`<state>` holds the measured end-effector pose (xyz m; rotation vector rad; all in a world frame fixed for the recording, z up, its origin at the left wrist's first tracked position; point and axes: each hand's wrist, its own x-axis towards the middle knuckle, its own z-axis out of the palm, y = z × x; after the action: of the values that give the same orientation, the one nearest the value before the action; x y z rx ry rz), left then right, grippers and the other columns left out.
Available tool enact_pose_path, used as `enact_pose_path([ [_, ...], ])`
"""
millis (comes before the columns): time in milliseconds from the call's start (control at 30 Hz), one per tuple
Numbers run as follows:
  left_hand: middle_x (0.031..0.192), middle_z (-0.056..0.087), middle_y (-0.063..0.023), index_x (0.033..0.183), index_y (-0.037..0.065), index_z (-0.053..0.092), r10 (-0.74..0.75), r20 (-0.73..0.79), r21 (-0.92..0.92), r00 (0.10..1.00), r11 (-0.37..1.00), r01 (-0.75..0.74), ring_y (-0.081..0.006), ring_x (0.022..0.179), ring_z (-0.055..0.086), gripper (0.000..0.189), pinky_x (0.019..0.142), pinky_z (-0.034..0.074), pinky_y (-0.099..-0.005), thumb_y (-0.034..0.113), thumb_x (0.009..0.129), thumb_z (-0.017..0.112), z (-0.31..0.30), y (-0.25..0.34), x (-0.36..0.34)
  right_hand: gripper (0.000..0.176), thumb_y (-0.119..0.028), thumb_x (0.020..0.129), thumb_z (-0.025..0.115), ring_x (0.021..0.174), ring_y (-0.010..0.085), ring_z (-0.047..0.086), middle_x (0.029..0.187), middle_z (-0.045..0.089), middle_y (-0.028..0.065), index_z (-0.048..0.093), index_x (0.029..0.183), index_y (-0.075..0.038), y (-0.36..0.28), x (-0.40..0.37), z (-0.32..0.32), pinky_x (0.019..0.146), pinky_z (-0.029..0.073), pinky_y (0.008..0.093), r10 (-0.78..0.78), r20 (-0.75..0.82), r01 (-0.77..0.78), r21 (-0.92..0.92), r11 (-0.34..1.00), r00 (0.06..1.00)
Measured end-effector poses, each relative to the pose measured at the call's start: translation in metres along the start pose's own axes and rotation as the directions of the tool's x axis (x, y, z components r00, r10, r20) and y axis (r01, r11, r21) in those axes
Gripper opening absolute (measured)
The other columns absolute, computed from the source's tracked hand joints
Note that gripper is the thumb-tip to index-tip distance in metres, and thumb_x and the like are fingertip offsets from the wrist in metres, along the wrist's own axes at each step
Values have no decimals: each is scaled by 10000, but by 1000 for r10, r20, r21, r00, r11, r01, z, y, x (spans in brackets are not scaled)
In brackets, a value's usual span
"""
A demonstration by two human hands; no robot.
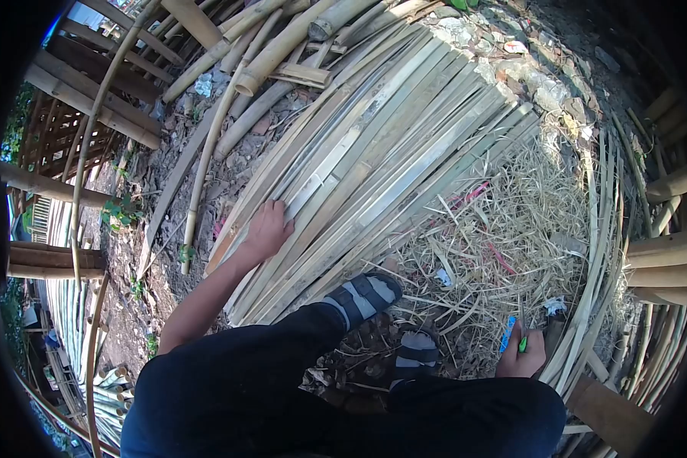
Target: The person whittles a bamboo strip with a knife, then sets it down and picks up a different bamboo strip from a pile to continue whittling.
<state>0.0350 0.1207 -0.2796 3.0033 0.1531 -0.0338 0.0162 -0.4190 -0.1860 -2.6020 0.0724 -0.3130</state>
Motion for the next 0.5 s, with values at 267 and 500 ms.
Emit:
enact_pose_path([
  [267,1021,630,-224,1066,-2,576,-303,44,-89,952,948,306,-388,938,606,252,798,509,-490,188,905,610,-11,-32,12,305,-48,912,666,547,284,432,644,437,139,461,695,13,2,0,-1,546,359,381,-18,-5,18,10,1000,1000],
  [500,986,626,-203,1028,0,578,-100,-222,6,970,995,104,-371,985,589,212,762,515,-484,187,928,588,-14,-4,5,301,-60,919,665,547,278,444,652,455,136,474,697,11,-2,0,-1,544,361,379,-5,4,5,-7,1000,1000],
])
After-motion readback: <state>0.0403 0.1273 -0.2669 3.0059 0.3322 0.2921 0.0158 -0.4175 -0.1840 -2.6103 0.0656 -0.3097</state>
